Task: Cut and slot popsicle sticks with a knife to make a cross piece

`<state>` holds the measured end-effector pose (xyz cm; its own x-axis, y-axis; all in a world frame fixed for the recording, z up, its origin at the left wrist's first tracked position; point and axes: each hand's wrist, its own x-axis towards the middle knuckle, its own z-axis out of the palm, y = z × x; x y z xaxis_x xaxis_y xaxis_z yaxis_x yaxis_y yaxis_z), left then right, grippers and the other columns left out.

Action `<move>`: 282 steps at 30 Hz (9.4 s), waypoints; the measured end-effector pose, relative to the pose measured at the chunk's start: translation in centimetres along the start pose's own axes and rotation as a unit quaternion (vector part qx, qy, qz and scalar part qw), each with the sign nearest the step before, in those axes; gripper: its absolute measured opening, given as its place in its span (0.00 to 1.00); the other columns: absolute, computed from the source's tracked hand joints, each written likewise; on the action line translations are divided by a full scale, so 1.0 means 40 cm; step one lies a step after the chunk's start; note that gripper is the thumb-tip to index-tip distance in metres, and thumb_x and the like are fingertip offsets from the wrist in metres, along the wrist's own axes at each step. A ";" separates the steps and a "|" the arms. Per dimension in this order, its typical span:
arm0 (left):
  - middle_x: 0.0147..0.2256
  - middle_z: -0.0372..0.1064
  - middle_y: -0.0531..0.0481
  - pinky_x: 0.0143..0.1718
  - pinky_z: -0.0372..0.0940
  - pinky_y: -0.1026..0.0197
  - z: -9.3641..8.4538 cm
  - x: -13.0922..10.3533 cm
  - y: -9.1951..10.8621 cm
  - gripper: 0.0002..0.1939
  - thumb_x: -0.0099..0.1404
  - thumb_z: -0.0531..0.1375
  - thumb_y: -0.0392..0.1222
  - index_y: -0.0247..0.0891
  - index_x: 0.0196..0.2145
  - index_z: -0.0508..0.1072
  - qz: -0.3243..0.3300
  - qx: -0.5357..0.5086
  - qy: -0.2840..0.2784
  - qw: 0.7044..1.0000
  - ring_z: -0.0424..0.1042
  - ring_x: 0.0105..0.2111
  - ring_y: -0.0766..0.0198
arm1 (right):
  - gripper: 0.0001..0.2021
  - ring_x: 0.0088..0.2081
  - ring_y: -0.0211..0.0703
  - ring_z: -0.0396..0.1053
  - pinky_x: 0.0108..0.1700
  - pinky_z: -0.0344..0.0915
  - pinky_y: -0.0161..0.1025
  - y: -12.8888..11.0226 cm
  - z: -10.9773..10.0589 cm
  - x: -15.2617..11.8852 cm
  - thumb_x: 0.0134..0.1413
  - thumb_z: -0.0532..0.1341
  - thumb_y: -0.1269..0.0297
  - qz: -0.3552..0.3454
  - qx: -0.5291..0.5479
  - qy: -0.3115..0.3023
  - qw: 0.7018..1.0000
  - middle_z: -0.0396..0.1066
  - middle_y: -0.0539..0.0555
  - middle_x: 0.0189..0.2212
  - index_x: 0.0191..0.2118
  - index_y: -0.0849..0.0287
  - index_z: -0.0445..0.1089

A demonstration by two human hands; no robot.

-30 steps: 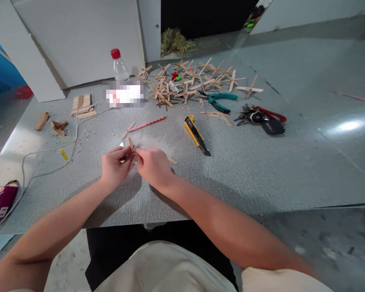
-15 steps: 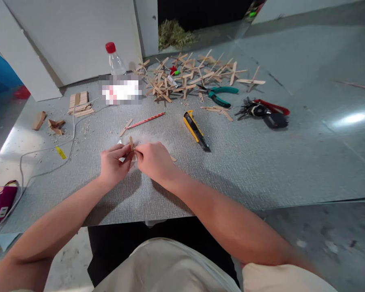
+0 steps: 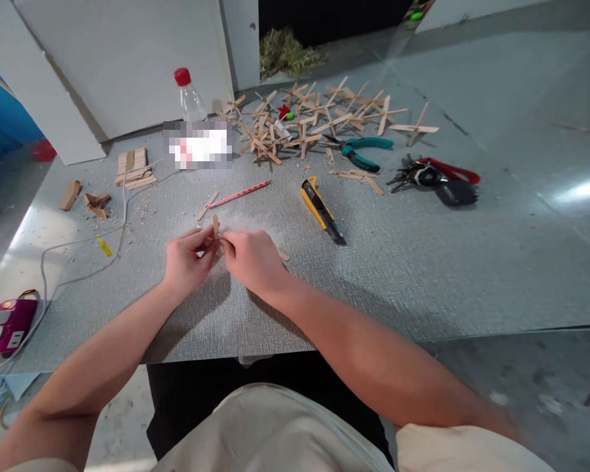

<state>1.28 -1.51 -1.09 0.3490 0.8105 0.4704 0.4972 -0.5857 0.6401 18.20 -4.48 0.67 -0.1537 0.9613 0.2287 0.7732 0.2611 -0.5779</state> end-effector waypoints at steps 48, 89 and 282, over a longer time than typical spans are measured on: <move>0.37 0.82 0.46 0.37 0.77 0.65 -0.014 -0.004 0.006 0.12 0.66 0.62 0.39 0.36 0.46 0.78 -0.091 -0.123 -0.003 0.988 0.82 0.34 0.65 | 0.13 0.27 0.40 0.64 0.32 0.51 0.39 0.015 -0.002 -0.023 0.72 0.53 0.59 -0.036 0.070 0.004 0.997 0.70 0.51 0.26 0.36 0.56 0.69; 0.25 0.75 0.47 0.23 0.64 0.64 -0.011 0.015 -0.034 0.12 0.52 0.77 0.49 0.40 0.30 0.86 -0.220 -0.312 -0.150 0.912 0.70 0.24 0.67 | 0.15 0.22 0.32 0.53 0.29 0.49 0.36 0.078 -0.007 -0.042 0.65 0.57 0.68 -0.030 0.196 -0.097 0.975 0.60 0.45 0.18 0.25 0.59 0.69; 0.27 0.66 0.53 0.27 0.64 0.68 -0.017 -0.004 0.000 0.17 0.71 0.64 0.54 0.37 0.37 0.69 -0.155 -0.460 -0.258 0.835 0.65 0.25 0.71 | 0.19 0.20 0.32 0.54 0.21 0.52 0.34 0.066 -0.054 -0.027 0.57 0.70 0.46 0.016 0.405 -0.029 0.914 0.61 0.43 0.18 0.28 0.56 0.72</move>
<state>0.68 -1.64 -0.74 0.7306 0.6825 0.0225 -0.1109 0.0860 0.9901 21.72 -5.00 0.59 -0.1892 0.9666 0.1731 0.0730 0.1897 -0.9791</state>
